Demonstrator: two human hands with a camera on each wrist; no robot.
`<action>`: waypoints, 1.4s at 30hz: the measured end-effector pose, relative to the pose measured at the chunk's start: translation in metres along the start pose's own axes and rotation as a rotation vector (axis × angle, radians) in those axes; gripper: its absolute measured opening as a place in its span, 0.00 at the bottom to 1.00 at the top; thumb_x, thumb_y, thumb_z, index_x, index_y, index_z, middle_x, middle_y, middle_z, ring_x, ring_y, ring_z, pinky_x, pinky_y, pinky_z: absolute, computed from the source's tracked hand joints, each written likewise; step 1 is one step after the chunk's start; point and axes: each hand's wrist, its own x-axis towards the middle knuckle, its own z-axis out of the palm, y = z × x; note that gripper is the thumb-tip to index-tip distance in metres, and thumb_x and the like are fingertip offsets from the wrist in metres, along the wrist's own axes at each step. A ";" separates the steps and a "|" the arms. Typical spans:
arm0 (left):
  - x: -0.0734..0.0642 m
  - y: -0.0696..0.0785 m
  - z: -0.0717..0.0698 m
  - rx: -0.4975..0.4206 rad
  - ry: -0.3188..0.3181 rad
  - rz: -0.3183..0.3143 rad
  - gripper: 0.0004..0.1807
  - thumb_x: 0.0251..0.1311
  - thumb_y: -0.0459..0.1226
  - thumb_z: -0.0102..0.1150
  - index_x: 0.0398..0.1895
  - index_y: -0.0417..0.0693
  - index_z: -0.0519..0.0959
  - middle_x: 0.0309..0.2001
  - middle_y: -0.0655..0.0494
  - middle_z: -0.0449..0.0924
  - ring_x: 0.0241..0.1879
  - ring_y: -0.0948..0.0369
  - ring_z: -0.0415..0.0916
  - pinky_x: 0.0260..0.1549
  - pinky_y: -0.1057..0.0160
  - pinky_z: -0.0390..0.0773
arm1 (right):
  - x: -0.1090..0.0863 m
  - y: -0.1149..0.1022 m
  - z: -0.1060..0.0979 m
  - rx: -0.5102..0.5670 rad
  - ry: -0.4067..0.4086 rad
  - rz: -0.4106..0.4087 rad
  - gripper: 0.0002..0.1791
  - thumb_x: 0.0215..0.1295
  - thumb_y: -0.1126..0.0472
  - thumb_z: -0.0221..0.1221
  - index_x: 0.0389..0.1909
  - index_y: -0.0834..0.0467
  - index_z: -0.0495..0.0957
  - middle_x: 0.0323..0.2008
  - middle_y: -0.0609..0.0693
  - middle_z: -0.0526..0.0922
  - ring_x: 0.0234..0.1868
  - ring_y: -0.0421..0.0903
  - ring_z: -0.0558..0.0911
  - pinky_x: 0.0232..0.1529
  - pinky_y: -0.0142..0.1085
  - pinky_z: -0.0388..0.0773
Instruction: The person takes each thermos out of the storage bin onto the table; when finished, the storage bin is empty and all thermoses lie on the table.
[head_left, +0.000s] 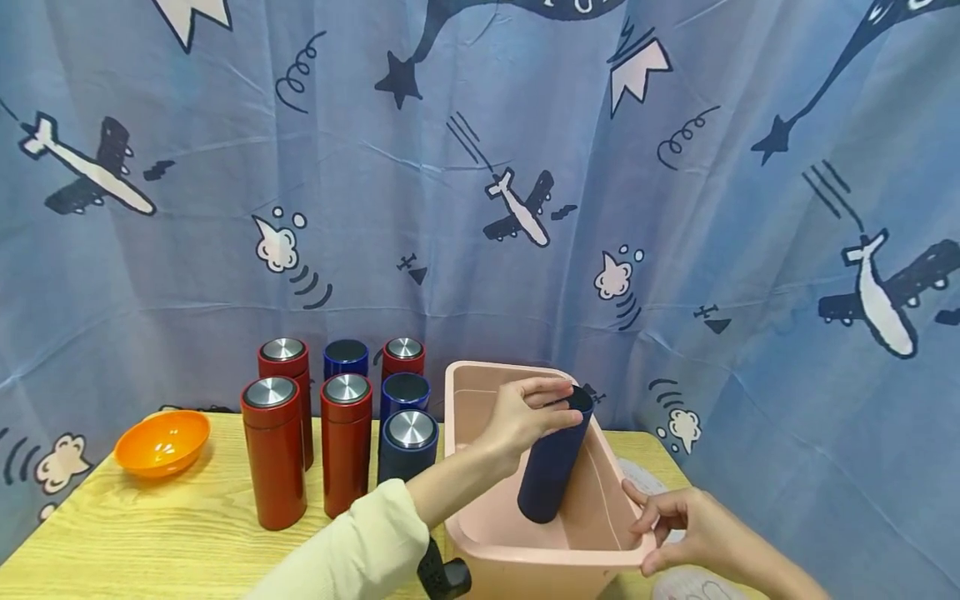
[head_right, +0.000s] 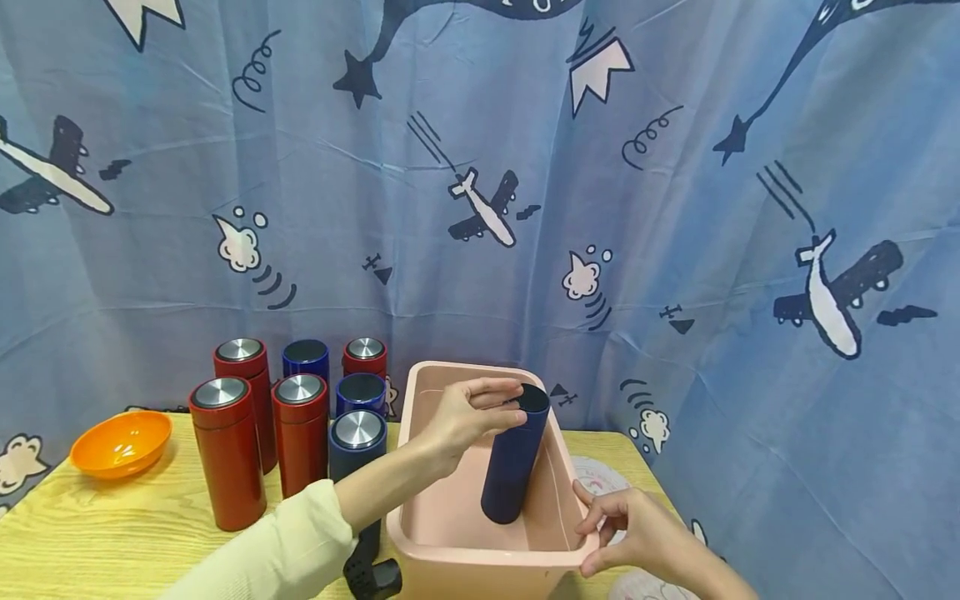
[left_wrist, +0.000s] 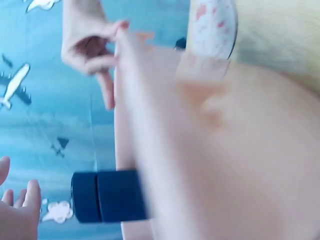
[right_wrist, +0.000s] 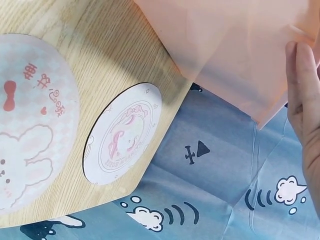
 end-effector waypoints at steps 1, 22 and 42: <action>0.005 0.000 0.001 -0.016 0.017 -0.006 0.22 0.50 0.19 0.63 0.52 0.31 0.78 0.51 0.40 0.80 0.56 0.47 0.75 0.50 0.61 0.79 | 0.000 0.000 -0.001 -0.005 0.002 0.001 0.09 0.50 0.66 0.70 0.32 0.62 0.82 0.41 0.57 0.85 0.33 0.35 0.81 0.29 0.32 0.81; 0.087 -0.020 -0.021 0.269 -0.280 0.016 0.26 0.55 0.27 0.66 0.59 0.43 0.77 0.58 0.51 0.77 0.61 0.60 0.71 0.60 0.64 0.70 | -0.001 -0.004 0.002 0.034 -0.003 0.045 0.10 0.51 0.65 0.70 0.33 0.65 0.82 0.41 0.69 0.82 0.31 0.36 0.82 0.28 0.32 0.82; 0.090 -0.038 -0.027 0.328 -0.334 -0.125 0.33 0.53 0.28 0.68 0.65 0.48 0.72 0.63 0.53 0.72 0.68 0.58 0.60 0.70 0.51 0.52 | 0.000 -0.005 0.003 0.038 0.026 0.023 0.09 0.49 0.65 0.71 0.32 0.60 0.82 0.53 0.85 0.63 0.58 0.26 0.69 0.31 0.33 0.82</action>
